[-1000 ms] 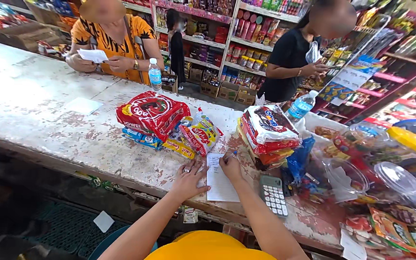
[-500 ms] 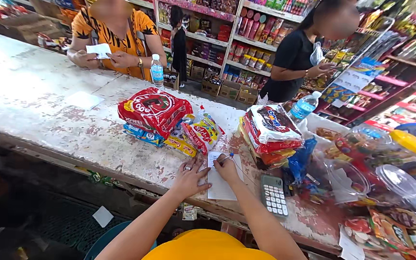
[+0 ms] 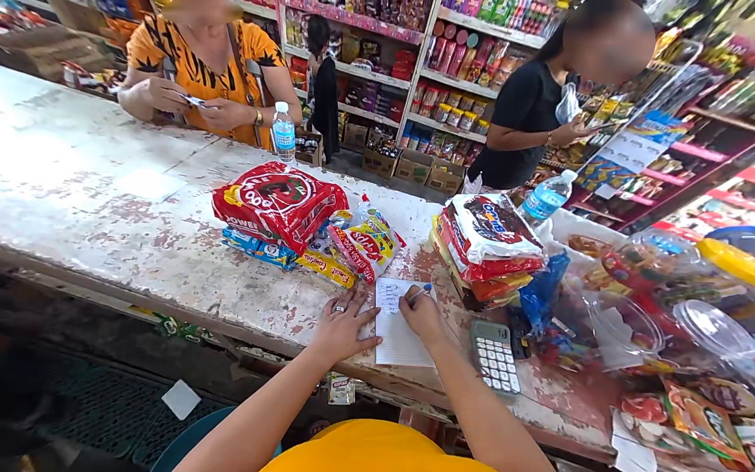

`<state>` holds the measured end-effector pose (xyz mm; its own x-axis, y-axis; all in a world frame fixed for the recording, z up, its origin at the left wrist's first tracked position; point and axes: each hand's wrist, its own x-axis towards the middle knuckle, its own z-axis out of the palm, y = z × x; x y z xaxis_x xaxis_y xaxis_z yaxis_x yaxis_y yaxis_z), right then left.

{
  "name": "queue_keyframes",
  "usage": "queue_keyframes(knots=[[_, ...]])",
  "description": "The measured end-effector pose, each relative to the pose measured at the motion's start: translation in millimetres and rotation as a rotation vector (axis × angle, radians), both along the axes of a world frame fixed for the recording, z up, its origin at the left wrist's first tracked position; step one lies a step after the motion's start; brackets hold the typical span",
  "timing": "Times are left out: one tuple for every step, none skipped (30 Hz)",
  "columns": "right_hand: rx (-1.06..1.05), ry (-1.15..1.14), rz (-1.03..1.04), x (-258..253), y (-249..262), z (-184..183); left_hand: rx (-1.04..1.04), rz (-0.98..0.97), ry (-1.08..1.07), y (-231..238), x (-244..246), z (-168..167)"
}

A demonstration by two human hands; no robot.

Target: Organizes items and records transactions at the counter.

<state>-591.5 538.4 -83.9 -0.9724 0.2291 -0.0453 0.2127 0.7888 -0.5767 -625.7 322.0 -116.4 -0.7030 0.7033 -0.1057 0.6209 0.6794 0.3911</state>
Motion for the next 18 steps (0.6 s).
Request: queue_keyframes(knots=[[0.013, -0.025, -0.018, 0, 4, 3, 0.001, 0.001, 0.003, 0, 0, -1], [0.020, -0.040, -0.025, 0, 5, 6, 0.004, 0.002, 0.007, 0, 1, -2], [0.019, -0.054, -0.024, 1, 1, 9, 0.010, 0.003, 0.014, -1, 1, -2], [0.007, -0.044, -0.011, 1, -5, 9, 0.018, 0.002, 0.023, -1, 0, -3], [-0.015, -0.016, 0.019, 2, -13, 6, 0.016, 0.001, 0.025, 0, 0, -2], [-0.025, -0.009, 0.057, 4, -20, 4, 0.015, -0.001, 0.020, 0, 0, -2], [-0.019, -0.026, 0.084, 7, -24, 3, 0.014, 0.000, 0.010, 0, 0, -1], [0.000, -0.051, 0.089, 10, -26, 4, 0.016, 0.001, 0.011, 0, 1, -1], [0.028, -0.072, 0.069, 12, -25, 7, 0.013, 0.000, 0.014, -1, 1, -1], [0.062, -0.098, 0.037, 14, -20, 11, 0.011, 0.000, 0.023, -1, 0, -2], [0.080, -0.108, 0.005, 14, -13, 14, 0.007, 0.002, 0.025, -1, -1, -2], [0.057, -0.092, -0.017, 15, -5, 12, 0.007, 0.002, 0.022, -1, -1, -2], [-0.001, -0.034, -0.034, 17, 2, 6, 0.019, 0.003, 0.022, -1, 0, -4], [-0.080, 0.048, -0.048, 22, 8, 1, 0.023, 0.002, 0.021, 0, 0, -5], [-0.171, 0.145, -0.059, 29, 10, 0, 0.025, 0.002, 0.022, 0, 0, -5], [-0.239, 0.235, -0.069, 38, 11, -1, 0.031, 0.005, 0.024, 0, -1, -6], [-0.263, 0.308, -0.073, 49, 13, -5, 0.038, 0.009, 0.020, 0, -1, -6], [-0.239, 0.356, -0.075, 63, 16, -9, 0.053, 0.015, 0.020, -1, 0, -7]])
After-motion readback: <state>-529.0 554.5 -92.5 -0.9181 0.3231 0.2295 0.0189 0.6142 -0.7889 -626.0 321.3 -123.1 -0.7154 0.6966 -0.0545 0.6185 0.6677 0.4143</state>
